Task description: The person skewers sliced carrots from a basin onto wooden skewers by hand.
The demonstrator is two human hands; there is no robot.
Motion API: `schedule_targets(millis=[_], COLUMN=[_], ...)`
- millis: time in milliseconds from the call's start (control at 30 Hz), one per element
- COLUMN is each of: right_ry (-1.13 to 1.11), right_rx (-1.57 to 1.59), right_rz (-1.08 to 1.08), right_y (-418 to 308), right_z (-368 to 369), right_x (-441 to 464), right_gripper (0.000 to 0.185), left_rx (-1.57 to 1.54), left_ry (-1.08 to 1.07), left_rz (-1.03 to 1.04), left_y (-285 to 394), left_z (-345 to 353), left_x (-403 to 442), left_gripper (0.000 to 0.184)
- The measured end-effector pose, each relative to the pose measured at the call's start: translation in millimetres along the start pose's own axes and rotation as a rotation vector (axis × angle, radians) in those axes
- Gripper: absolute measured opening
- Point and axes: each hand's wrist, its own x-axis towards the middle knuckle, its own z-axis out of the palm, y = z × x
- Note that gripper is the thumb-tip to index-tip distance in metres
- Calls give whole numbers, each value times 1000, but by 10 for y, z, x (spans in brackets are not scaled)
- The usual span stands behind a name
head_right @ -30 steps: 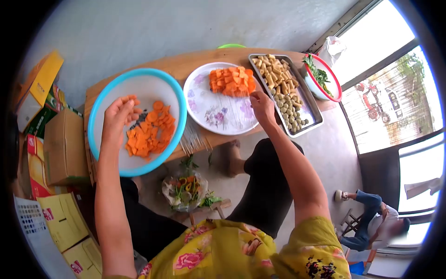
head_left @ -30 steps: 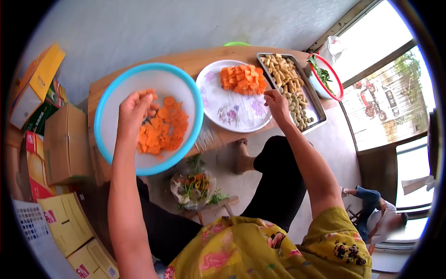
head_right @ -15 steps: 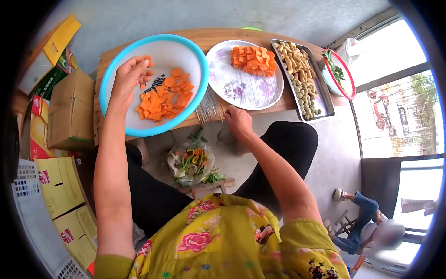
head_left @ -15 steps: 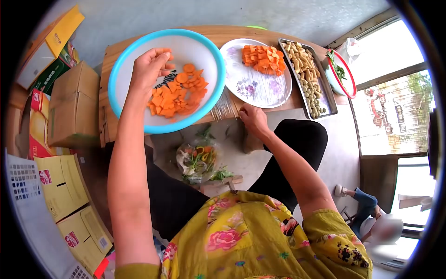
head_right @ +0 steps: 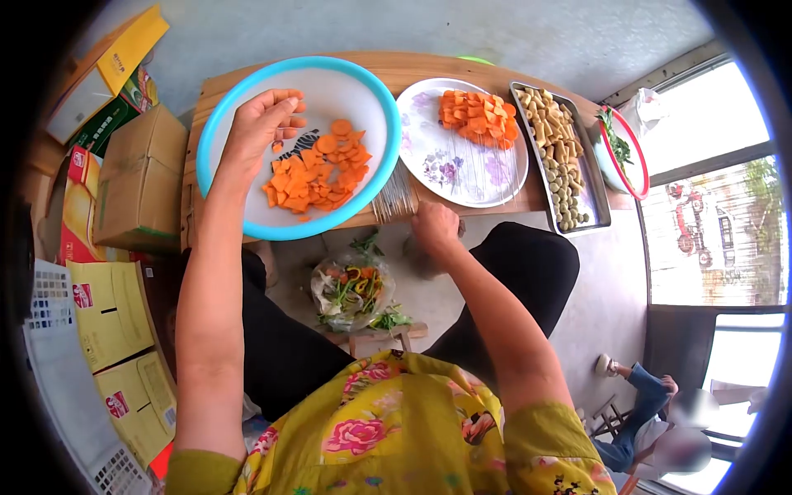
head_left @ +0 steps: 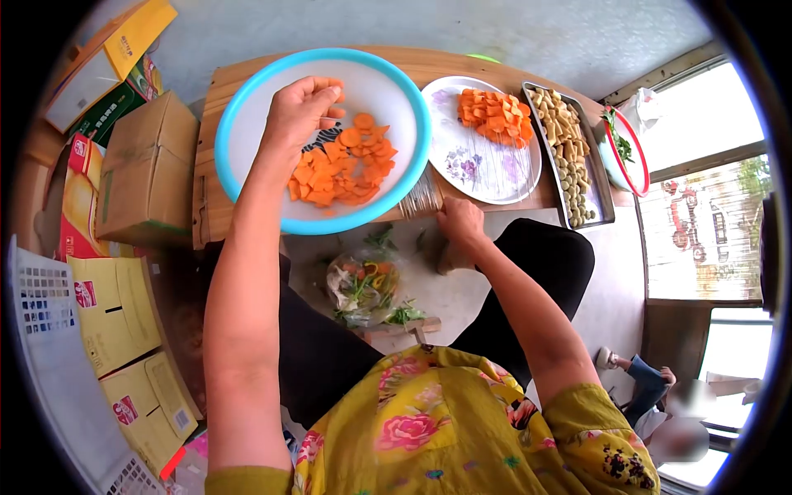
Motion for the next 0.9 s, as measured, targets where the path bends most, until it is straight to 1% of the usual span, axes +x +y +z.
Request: schedule_targets(millis=[67, 200, 300, 367, 400, 467, 500, 567, 600, 667, 700, 767, 800, 867, 900], right_ry=[-20, -34, -35, -74, -74, -215, -213, -337, -337, -415, -414, -433, -433, -399, -398], right_rx=[-5, 39, 110, 280, 281, 579, 579, 871, 872, 1162, 1162, 1471, 1471, 1603, 1604], right_rz=[40, 54, 56, 89, 89, 199, 200, 191, 192, 192, 191, 298, 297, 272, 272], right_y=[0, 18, 52, 41, 55, 88, 109, 107, 96, 53, 29, -22, -42, -80, -99], right_z=[-15, -18, 20, -45, -58, -98, -122, -229, -285, -422, -479, -580, -637, -752, -801], right_x=[-4, -36, -40, -65, -72, -97, -116, -174, -215, -321, -380, -517, -587, -731, -801], right_gripper=[20, 20, 20, 18, 18, 17, 17, 19, 19, 20, 20, 16, 16, 12, 12], left_rx=[24, 51, 65, 65, 66, 80, 80, 72, 73, 69, 69, 54, 54, 60, 60], left_ry=[-5, -8, 6, 3, 4, -6, -8, -15, -16, -13, -13, -12, -11, -6, -8], left_rz=[-4, -1, 8, 5, 5, 3, 4, 15, 15, 1, 2, 0, 1, -18, -17], left_y=[-4, -17, -34, -30, -23, 7, 2, -20, -24, -25, -36, -54, -52, -35, -43], left_z=[11, 25, 28, 28, 25, 27, 32, 41, 48, 60, 61, 59, 62, 77, 84], left_x=[10, 16, 20, 28, 24, 9, 11, 23, 25, 31, 39, 51, 47, 34, 39], left_gripper=[22, 23, 23, 24, 24, 24, 24, 24, 24, 24, 24, 24, 24, 24, 24])
